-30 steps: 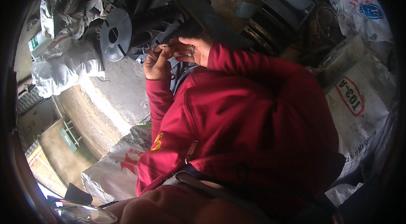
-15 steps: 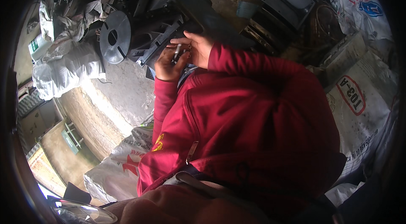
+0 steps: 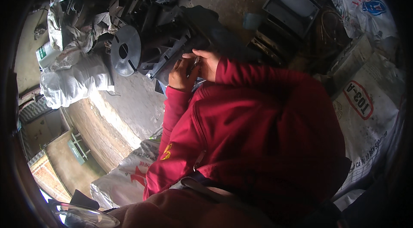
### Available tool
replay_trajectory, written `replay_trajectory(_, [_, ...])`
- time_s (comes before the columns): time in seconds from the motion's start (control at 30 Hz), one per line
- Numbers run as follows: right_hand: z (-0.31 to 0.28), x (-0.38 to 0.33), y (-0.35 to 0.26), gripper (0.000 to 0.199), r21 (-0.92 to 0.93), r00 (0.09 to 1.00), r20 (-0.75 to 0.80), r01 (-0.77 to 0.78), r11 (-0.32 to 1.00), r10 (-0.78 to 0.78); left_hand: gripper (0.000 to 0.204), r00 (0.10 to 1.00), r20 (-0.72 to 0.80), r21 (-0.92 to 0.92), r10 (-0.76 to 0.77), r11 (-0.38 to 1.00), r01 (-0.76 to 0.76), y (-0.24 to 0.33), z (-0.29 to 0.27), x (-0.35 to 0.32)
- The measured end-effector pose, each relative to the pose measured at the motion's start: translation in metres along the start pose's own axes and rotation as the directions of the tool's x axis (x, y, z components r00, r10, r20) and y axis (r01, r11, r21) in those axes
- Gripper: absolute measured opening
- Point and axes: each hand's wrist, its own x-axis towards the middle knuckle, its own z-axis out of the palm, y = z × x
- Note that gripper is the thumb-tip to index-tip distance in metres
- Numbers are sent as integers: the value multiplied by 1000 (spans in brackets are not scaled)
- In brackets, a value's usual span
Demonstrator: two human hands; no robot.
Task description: The person uses a wrench to tighten bolts on a circular metal component mounted on a larger machine. They repeatedly reposition the wrench and adjust their grip to secure fasteners on the component's perimeter.
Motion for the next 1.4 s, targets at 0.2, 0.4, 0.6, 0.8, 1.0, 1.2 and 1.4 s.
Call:
replay_trajectory(0.2, [15, -8, -3, 41, -10, 997, 1, 71, 997, -71, 26, 998, -10, 47, 65, 997, -65, 4, 5, 2])
replay_trajectory(0.4, [14, -10, -7, 38, -100, 987, -48, 146, 984, -151, 20, 977, -158, -255, -141, 962, 97, -4, -3, 11])
replay_trajectory(0.6, [20, -21, -12, 29, -428, 984, -117, 70, 901, -132, 15, 967, -181, -257, -182, 957, 132, -12, -6, 6])
replay_trajectory(0.8, [15, -19, -14, 20, -396, 982, -127, 81, 915, -142, 14, 944, -103, -642, -314, 746, 179, -15, 9, -1])
replay_trajectory(1.0, [21, -6, -24, 11, -300, 857, -424, 174, 938, -294, 29, 966, -248, -218, -72, 976, 16, -4, -5, 4])
replay_trajectory(1.2, [32, 11, -25, 12, -169, 781, -562, 214, 962, -272, 41, 939, -333, 34, -83, 994, 100, -6, -9, 10])
replay_trajectory(1.4, [15, 19, -25, 18, 140, 891, -424, 243, 960, -164, 48, 941, -333, 120, -62, 987, 107, -11, -4, 5])
